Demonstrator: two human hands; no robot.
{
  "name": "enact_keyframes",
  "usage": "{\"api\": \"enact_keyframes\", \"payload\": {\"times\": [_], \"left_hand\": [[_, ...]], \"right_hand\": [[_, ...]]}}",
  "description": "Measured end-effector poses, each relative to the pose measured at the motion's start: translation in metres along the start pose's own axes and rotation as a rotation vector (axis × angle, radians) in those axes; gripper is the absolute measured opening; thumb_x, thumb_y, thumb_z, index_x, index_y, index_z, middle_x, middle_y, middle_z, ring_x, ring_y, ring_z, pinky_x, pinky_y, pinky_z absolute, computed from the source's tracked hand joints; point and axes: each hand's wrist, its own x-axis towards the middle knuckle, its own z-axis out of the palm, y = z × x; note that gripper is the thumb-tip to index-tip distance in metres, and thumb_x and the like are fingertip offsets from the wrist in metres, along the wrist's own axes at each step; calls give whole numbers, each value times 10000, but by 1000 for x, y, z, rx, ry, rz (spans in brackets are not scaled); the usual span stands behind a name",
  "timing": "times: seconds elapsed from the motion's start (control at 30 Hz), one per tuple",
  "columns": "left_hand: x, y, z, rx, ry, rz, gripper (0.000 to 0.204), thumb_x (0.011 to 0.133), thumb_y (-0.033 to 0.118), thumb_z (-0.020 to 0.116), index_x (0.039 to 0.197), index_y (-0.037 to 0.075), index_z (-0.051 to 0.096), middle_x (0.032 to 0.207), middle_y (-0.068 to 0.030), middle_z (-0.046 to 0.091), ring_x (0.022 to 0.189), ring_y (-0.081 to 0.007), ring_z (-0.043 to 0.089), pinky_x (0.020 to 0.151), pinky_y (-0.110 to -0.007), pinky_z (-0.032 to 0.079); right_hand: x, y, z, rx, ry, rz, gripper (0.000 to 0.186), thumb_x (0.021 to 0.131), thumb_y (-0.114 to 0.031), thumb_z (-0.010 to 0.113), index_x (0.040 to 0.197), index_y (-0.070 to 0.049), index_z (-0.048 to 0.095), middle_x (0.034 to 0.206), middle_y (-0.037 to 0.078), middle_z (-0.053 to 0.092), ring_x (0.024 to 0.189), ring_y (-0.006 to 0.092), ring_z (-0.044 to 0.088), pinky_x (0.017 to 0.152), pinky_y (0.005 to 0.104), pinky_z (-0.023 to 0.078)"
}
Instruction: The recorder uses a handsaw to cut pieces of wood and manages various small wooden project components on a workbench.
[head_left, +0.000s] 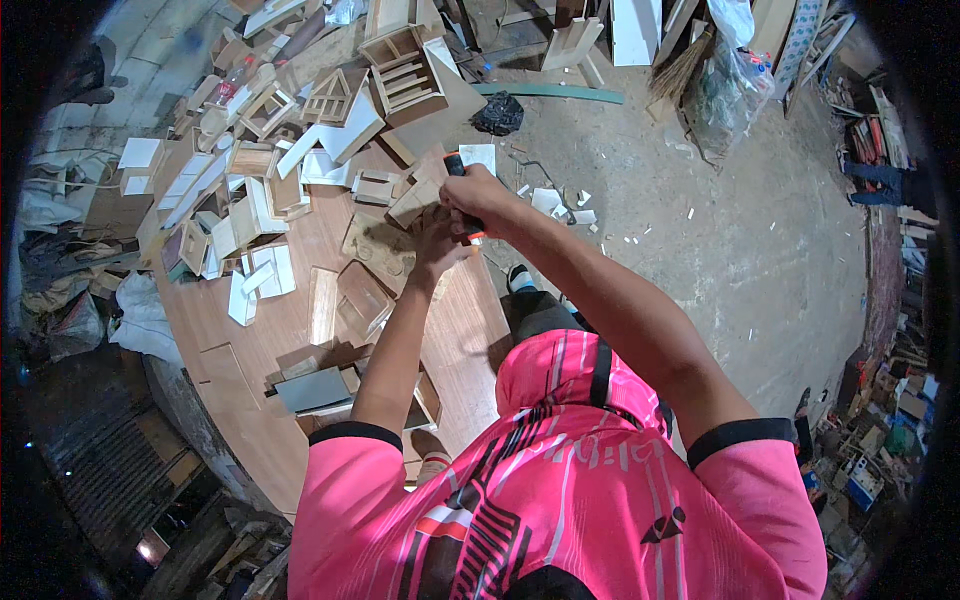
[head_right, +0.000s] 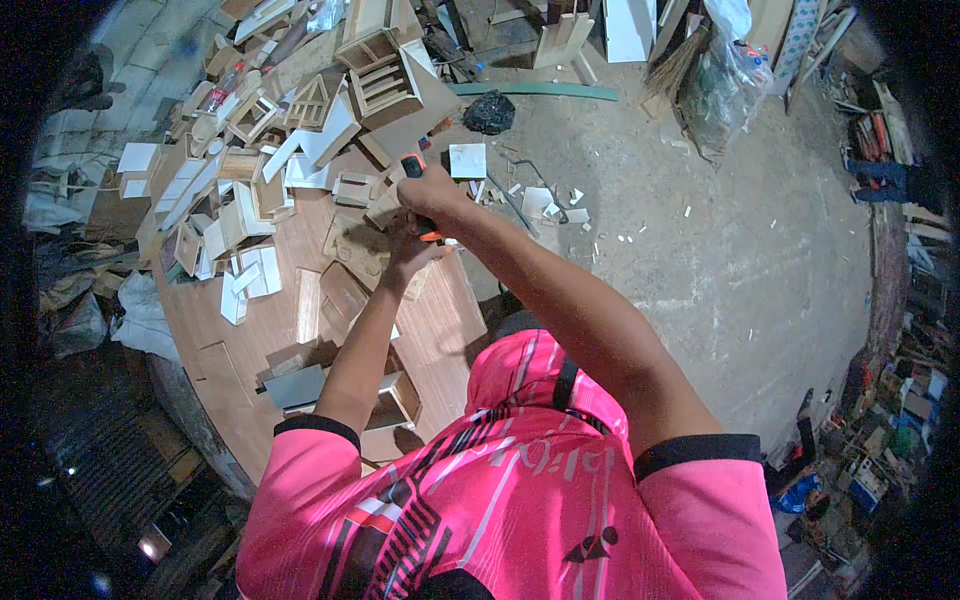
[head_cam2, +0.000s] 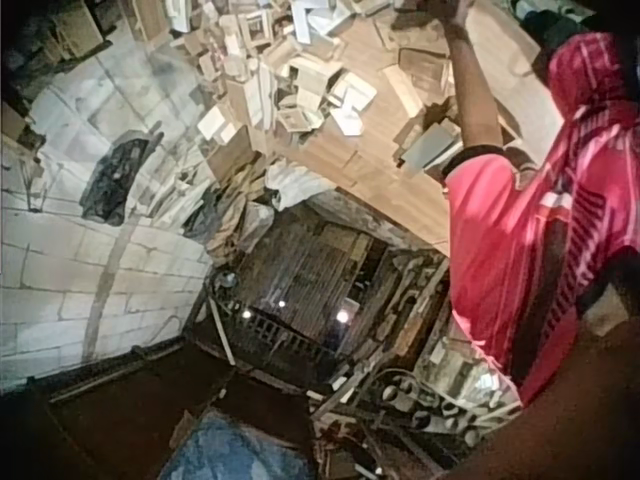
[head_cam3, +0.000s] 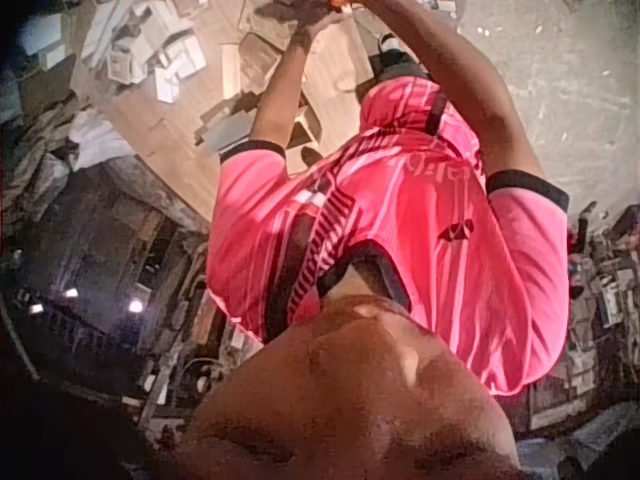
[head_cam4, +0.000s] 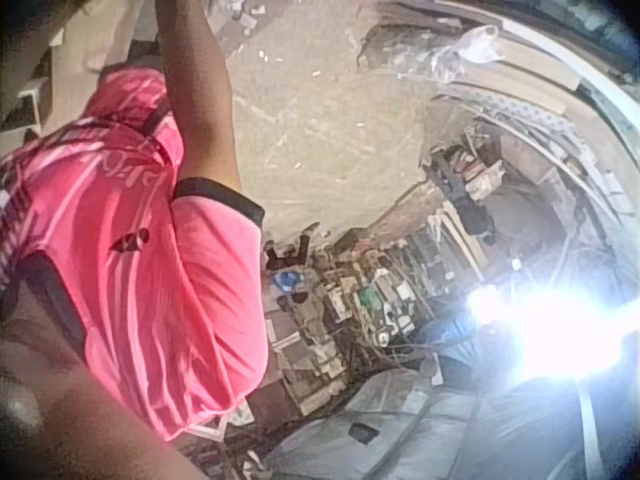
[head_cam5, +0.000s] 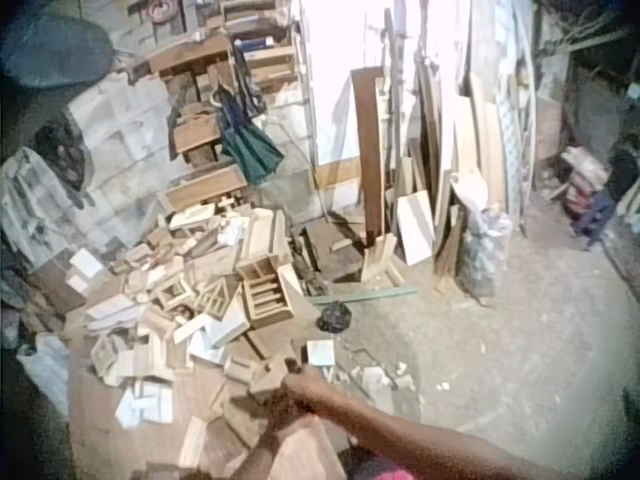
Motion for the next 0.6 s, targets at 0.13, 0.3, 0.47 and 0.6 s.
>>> {"api": "enact_keyframes", "payload": {"times": [0.13, 0.3, 0.47, 0.6], "left_hand": [[4, -2, 2, -16, 121, 149, 637, 549, 329, 793, 1138, 200, 588, 1254, -39, 542, 1273, -261, 370, 1054, -376, 279], [5, -11, 5, 91, 165, 279, 702, 553, 389, 795, 1192, 215, 559, 1297, -39, 508, 1281, -258, 368, 1059, -411, 268], [8, -22, 12, 156, 109, 105, 782, 544, 418, 794, 1257, 236, 530, 1350, -23, 474, 1292, -273, 358, 1057, -479, 232], [17, -35, 22, 168, 141, 182, 802, 543, 417, 796, 1278, 241, 526, 1369, -9, 467, 1294, -275, 358, 1059, -486, 221]], "right_hand": [[4, 1, 1, 44, -31, -2, 49, 727, -23, 517, 726, 18, 490, 593, 67, 466, 444, 160, 457, 394, 326, 379], [2, 4, 1, -43, 42, -6, 49, 722, -27, 528, 713, 9, 496, 583, 61, 470, 440, 157, 462, 386, 329, 376], [-3, 4, -2, 47, -30, -57, 57, 721, -21, 531, 715, 14, 486, 578, 60, 467, 434, 155, 462, 378, 329, 376], [1, -3, -5, 48, -7, 49, 48, 726, -5, 518, 722, 18, 476, 580, 65, 461, 426, 156, 457, 374, 323, 379]]}}
